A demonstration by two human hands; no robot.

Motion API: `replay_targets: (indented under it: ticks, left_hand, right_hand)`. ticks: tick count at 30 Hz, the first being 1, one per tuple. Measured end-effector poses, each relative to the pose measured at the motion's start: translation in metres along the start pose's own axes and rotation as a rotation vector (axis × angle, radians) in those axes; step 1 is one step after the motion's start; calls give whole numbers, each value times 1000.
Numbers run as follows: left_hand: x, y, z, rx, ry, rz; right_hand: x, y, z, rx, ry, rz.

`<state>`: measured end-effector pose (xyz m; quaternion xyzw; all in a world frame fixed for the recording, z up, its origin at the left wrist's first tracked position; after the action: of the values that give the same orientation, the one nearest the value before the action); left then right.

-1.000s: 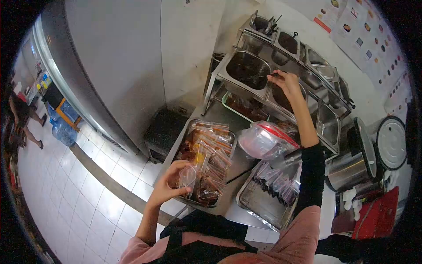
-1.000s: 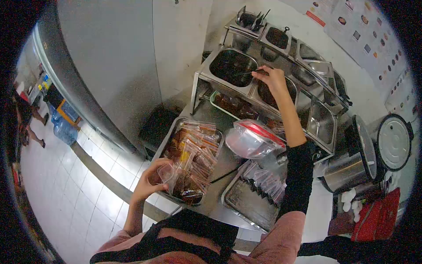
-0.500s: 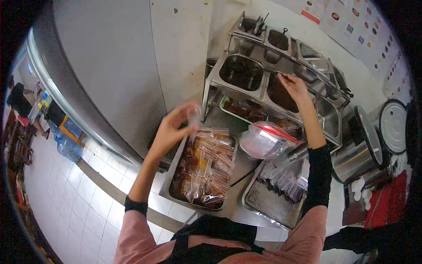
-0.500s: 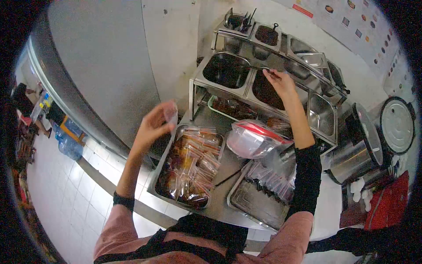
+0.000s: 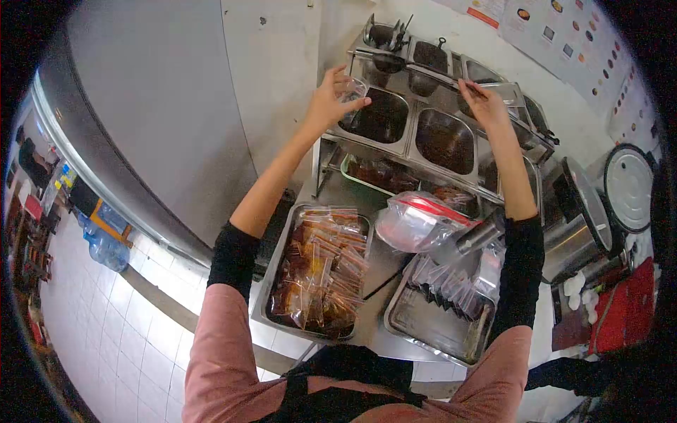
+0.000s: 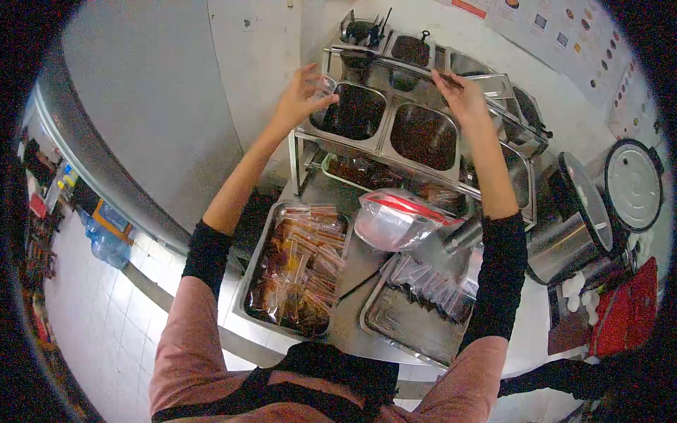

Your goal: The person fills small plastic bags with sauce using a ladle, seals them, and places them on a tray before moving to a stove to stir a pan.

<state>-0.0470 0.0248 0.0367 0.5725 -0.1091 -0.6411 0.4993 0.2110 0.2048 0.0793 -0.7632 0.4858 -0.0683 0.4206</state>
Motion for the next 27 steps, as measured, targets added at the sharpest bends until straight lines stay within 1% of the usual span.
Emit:
replay_targets:
  ticks: [1,3,5,7,8,10,13,15,19,23,25,27]
  left_hand:
    - [-2,-6,-3,57,-1,15]
    - [-7,-15,-10,69,-31,47]
    - [-11,-23,-18,78,-57,81]
    - [-13,-19,-21,252,-14,28]
    - [-13,-18,-22,250,-10,29]
    - [-13,-12,-26,390,-18,47]
    - [-13,-9,-23,310,3,60]
    - [-14,-10,-22,321,-4,56]
    - [-13,-6,-24,361,-31,55]
    - [-14,-5,-23,333,-7,69]
    - [-16,-4,-23,340,-24,38]
    - [-16,-5,-23,341,-20,53]
  right_hand:
    - [-1,-2,-2,1,3,0]
    - [-1,-4,-11,27,-28,-15]
    - [2,-5,-17,34,0,1]
    - [5,-3,-22,39,23,18]
    - [8,-3,-24,37,31,25]
    - [10,-3,-24,37,36,33]
    - [11,-2,-24,82,-12,-28]
    - [12,-5,-28,172,-61,0]
    - [17,-9,-33,216,-56,18]
    - [18,-14,-43,272,-123,56]
    - [17,-16,-45,302,-141,67]
    - [17,-20,-50,328,-175,114]
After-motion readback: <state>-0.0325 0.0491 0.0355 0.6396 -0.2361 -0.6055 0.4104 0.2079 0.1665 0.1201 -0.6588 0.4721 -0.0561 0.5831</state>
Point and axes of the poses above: each hand's wrist, its own x-axis away from the middle knuckle, its own z-axis out of the back of the hand, y = z × x, the point moved 8 cm from there along -x, towards the middle knuckle, and after that the axes turned 10 degrees about -y, right-handed, at the moved point
